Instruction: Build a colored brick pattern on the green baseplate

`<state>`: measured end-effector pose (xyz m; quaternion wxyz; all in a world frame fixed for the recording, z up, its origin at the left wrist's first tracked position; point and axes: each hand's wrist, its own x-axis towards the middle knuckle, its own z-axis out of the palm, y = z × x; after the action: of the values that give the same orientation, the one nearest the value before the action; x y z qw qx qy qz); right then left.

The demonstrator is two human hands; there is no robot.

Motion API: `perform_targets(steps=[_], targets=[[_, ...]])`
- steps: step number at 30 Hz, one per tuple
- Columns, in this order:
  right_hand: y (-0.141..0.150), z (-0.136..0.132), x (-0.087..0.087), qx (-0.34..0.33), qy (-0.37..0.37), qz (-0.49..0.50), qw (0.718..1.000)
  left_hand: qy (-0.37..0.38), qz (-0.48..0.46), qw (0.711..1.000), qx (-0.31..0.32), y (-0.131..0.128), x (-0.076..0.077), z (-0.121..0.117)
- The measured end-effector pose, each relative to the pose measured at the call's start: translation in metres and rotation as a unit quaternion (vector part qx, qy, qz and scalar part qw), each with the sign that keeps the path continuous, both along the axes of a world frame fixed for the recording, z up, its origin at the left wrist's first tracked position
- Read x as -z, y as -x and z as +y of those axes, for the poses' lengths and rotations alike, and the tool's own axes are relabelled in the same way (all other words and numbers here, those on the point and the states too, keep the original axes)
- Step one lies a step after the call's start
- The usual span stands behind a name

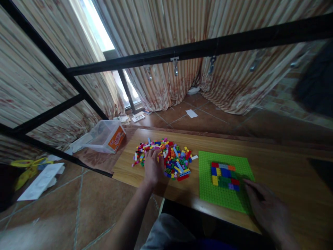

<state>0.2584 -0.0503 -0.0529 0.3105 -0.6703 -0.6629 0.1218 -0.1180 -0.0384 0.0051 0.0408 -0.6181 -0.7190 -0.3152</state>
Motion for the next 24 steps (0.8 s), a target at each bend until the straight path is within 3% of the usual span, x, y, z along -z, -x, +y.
perform_targets(steps=[4,8,15,18,22,24], targets=[[0.001,0.001,-0.002,0.001,-0.009,0.011,1.000,0.035,0.037,0.999,0.005,0.011,-0.008,0.028],[0.001,0.001,-0.001,-0.005,-0.012,0.020,1.000,0.106,0.093,0.988,0.059,0.007,-0.017,0.063],[0.006,0.001,-0.004,-0.011,-0.004,0.065,0.998,0.168,0.131,0.973,0.089,-0.006,-0.010,0.102],[0.010,0.001,-0.009,-0.020,-0.013,0.094,0.995,0.168,0.134,0.972,0.093,-0.007,-0.013,0.105],[0.014,0.001,-0.014,-0.021,-0.011,0.109,0.994,0.143,0.115,0.977,0.112,-0.017,-0.033,0.089],[0.015,0.001,-0.015,-0.022,-0.013,0.120,0.992,0.110,0.021,0.984,0.137,-0.030,-0.041,0.072]])
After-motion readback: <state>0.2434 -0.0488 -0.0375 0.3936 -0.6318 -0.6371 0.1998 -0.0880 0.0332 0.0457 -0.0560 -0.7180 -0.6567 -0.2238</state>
